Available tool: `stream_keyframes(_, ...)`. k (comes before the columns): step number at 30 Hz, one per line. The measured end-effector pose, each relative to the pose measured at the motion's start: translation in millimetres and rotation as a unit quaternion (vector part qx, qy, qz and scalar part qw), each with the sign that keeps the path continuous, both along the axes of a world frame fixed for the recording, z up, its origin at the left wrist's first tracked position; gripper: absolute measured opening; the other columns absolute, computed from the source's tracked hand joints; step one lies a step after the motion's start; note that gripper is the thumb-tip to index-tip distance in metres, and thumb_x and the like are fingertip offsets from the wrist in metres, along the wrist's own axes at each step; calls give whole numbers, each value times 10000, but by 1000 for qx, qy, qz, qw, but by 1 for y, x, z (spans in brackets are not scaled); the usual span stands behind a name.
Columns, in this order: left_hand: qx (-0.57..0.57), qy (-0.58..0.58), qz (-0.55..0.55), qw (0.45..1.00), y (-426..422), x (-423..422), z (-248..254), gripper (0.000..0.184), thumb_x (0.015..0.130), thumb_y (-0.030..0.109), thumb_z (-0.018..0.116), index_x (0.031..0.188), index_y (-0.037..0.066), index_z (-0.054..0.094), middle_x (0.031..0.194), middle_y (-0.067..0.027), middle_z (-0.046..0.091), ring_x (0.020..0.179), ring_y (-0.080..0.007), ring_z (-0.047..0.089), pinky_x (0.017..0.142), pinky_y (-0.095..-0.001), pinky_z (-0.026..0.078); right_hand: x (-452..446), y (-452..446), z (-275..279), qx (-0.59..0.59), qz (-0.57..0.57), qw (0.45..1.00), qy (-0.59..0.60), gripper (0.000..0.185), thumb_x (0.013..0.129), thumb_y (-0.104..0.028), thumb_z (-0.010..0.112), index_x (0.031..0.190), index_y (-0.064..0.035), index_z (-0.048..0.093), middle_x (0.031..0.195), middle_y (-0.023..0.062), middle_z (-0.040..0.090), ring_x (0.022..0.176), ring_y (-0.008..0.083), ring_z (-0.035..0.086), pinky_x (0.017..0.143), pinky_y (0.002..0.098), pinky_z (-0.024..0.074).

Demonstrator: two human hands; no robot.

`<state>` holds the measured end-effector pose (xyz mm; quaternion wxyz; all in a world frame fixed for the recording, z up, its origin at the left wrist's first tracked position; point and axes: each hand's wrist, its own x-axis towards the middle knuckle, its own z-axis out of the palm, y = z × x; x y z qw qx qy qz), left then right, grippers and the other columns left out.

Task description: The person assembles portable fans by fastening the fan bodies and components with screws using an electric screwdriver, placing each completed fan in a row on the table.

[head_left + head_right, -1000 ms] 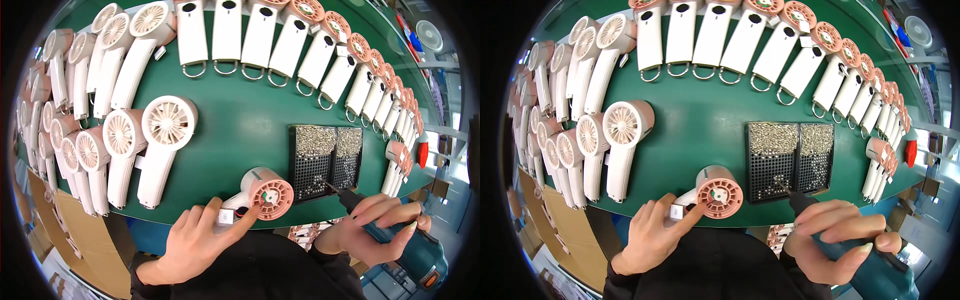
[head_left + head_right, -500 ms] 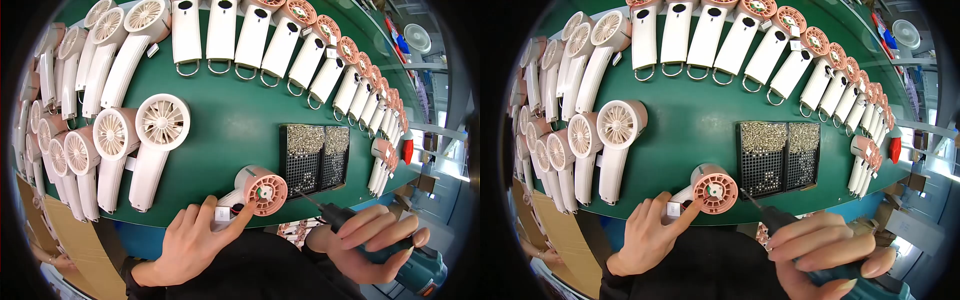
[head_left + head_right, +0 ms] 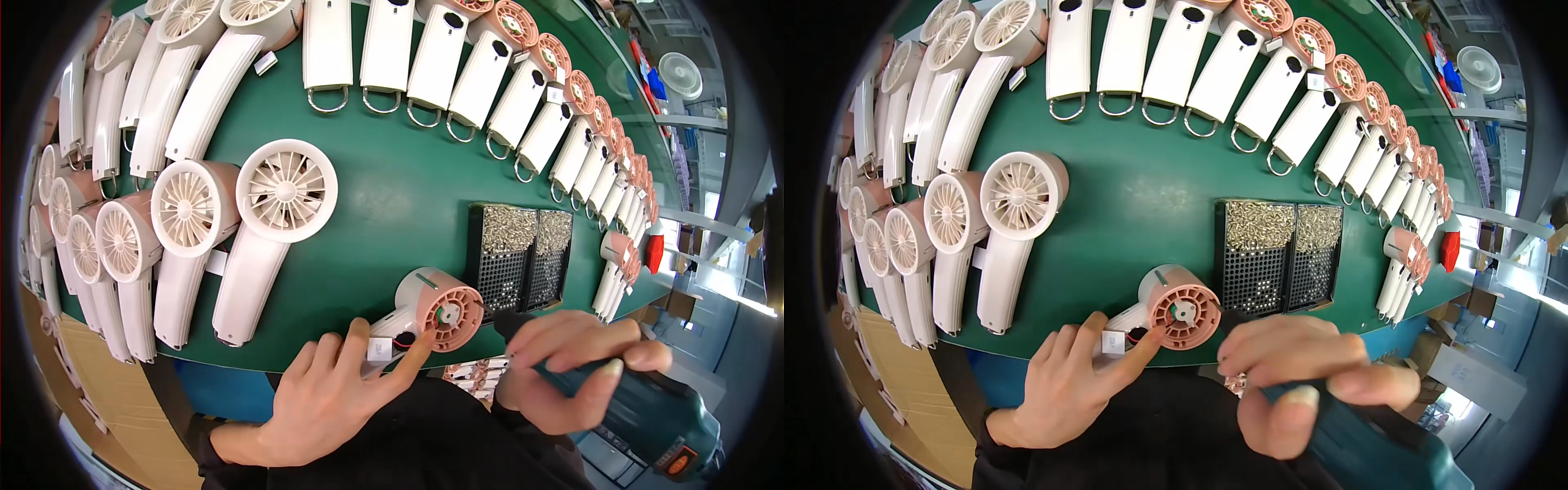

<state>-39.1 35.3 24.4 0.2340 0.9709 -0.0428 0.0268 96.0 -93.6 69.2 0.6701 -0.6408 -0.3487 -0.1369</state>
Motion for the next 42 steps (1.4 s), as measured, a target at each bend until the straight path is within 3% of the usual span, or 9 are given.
stream_keyframes(4, -19, 14, 10, 1000, 0, -1, -1, 593, 717, 103, 609, 1277, 289, 553, 1005, -147, 528, 669, -205, 504, 600, -268, 438, -1, -10, -8, 30, 72, 996, 45, 303, 900, -117, 517, 1007, -71, 238, 722, 147, 527, 455, 257, 558, 413, 360, 542)
stream_keyframes(14, -20, 4, 9, 1000, 2, -1, -1, 609, 700, 108, 593, 1283, 280, 544, 1000, -164, 548, 680, -208, 525, 594, -270, 439, 4, -11, -14, 10, 121, 992, 42, 264, 883, -103, 532, 944, -54, 279, 650, 141, 534, 477, 251, 564, 410, 359, 534)
stream_keyframes(17, -27, -7, 8, 1000, 2, -2, -2, 615, 695, 99, 593, 1285, 265, 548, 988, -158, 546, 693, -208, 525, 600, -272, 441, -2, -5, -10, 1, 64, 997, 53, 232, 880, -159, 507, 915, -91, 288, 583, 99, 470, 349, 194, 461, 331, 311, 465)
stream_keyframes(22, 0, -42, -1, 999, 1, -3, -8, 595, 752, 124, 563, 1329, 248, 492, 965, -164, 567, 660, -193, 514, 592, -249, 428, -1, -8, -6, -27, 53, 994, 90, 269, 914, -193, 510, 1063, -83, 314, 602, 82, 455, 396, 187, 467, 367, 320, 466)
stream_keyframes(23, -7, -46, 0, 999, 1, -3, -8, 600, 749, 127, 567, 1332, 244, 491, 966, -168, 569, 667, -197, 520, 596, -253, 433, 3, -18, -6, 50, 173, 977, 115, 375, 893, -130, 618, 1127, -52, 337, 767, 157, 553, 587, 258, 579, 573, 405, 530)
stream_keyframes(25, -1, -43, -3, 999, 2, -5, -8, 621, 740, 120, 574, 1343, 231, 482, 968, -174, 567, 674, -202, 527, 600, -263, 443, 3, -19, -3, 65, 194, 972, 119, 557, 853, -347, 678, 1183, -45, 346, 781, 151, 558, 582, 264, 569, 547, 390, 514)
stream_keyframes(26, -4, -46, -2, 999, 1, -5, -9, 633, 734, 113, 578, 1349, 226, 477, 967, -175, 564, 673, -203, 526, 601, -268, 446, 4, -22, -5, 93, 210, 965, 131, 782, 768, -600, 661, 1207, -32, 350, 816, 159, 551, 578, 278, 557, 534, 380, 499)
stream_keyframes(29, -11, -46, -4, 999, 0, -5, -8, 652, 726, 100, 585, 1357, 220, 469, 966, -178, 559, 672, -207, 525, 601, -278, 451, 4, -24, 4, 91, 209, 964, 135, 885, 716, -738, 589, 1183, -21, 361, 829, 169, 531, 565, 282, 545, 534, 380, 498)
stream_keyframes(42, -32, -33, 11, 999, 0, -4, -4, 654, 681, 47, 609, 1306, 232, 546, 984, -160, 544, 688, -217, 519, 614, -295, 450, 1, -19, 0, 143, 169, 964, 147, 900, 684, -767, 589, 1021, 47, 410, 821, 182, 470, 557, 286, 538, 492, 389, 494)
